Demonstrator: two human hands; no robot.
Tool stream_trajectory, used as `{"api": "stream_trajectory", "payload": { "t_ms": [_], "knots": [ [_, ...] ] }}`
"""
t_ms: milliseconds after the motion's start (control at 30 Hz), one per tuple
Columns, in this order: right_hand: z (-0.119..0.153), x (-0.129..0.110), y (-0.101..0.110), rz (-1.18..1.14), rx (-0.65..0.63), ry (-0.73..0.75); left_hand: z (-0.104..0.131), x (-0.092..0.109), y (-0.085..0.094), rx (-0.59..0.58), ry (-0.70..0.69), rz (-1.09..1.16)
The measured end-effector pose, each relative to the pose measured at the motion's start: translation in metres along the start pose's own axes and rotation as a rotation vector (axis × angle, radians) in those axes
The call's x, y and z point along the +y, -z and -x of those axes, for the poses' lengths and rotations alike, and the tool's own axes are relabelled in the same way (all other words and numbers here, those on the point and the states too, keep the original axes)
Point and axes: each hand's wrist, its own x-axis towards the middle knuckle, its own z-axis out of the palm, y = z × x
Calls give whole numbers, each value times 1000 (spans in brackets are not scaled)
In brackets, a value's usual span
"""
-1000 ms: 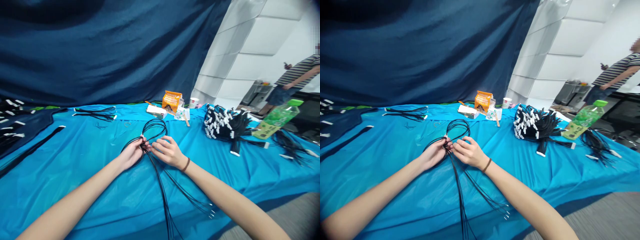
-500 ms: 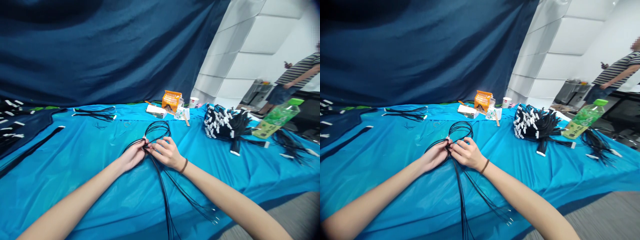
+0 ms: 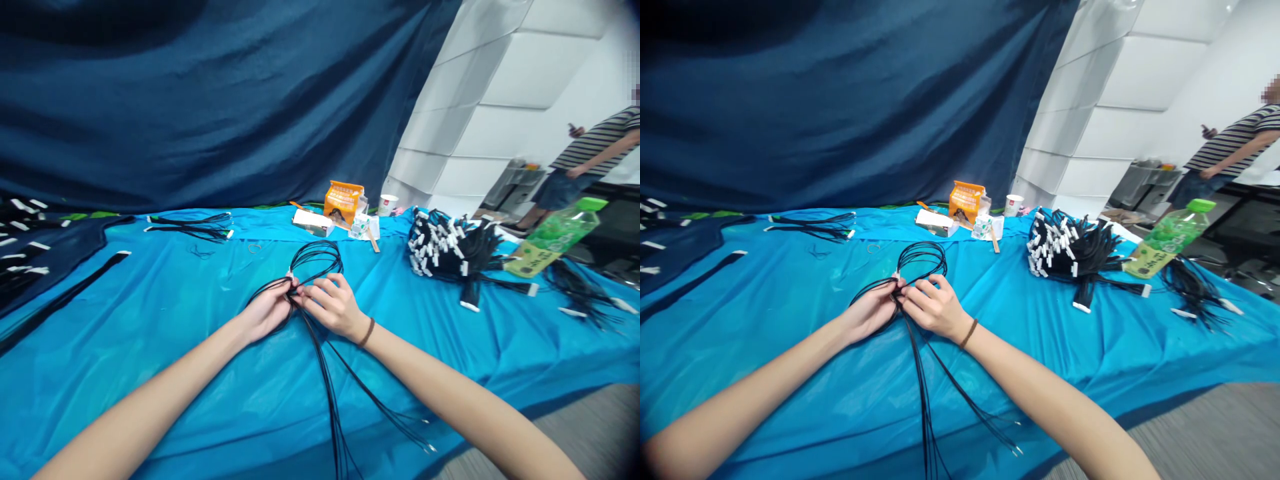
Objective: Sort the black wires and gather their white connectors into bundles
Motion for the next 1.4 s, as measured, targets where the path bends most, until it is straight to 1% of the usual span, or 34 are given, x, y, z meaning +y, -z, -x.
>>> {"api": "stream_trajectory", "payload": {
  "t_ms": [200,333,433,533,567,633,733,833,867,933,1000,1033,1100,1167,1233,1267,1333,1400],
  "knots": [
    [0,-2,-1,-13,-10,-35,2,1,-3,-1,4,3],
    [1,-3,-2,-61,-38,-110,3,1,-2,-14,1,3],
    [2,-2,-4,-183,-71,-181,2,1,0,-13,-6,-7],
    [0,-1,-2,-405,-82,-254,0,1,1,-8,-7,-19],
    [-2,-1,-1,-502,-76,-300,0,0,1,-8,-7,-19],
    [-7,-1,2,-723,-52,-448,-1,0,2,-2,-6,-9],
    [-17,2,10,-1120,26,-780,-3,-1,2,26,-6,2],
    [-22,12,18,-1465,220,-1089,-2,-2,2,51,-16,-44],
    [-23,17,21,-1524,294,-1153,-2,-2,2,56,-22,-67],
    [-22,27,26,-1523,415,-1217,-1,-3,2,49,-40,-115],
    [-21,35,30,-1367,477,-1212,0,-4,2,23,-62,-157],
    [-20,36,31,-1243,471,-1177,0,-5,3,10,-74,-177],
    [-19,35,32,-963,398,-1039,0,-6,4,-5,-100,-211],
    [-19,29,31,-747,272,-845,0,-7,5,-15,-128,-243],
    [-18,21,29,-629,174,-676,0,-7,5,-31,-149,-273],
    [-18,18,28,-594,144,-617,0,-7,5,-39,-157,-288],
    [-17,14,26,-541,115,-547,0,-7,4,-49,-169,-306],
    [-16,13,25,-512,114,-513,1,-7,4,-50,-179,-312]
  ]
}}
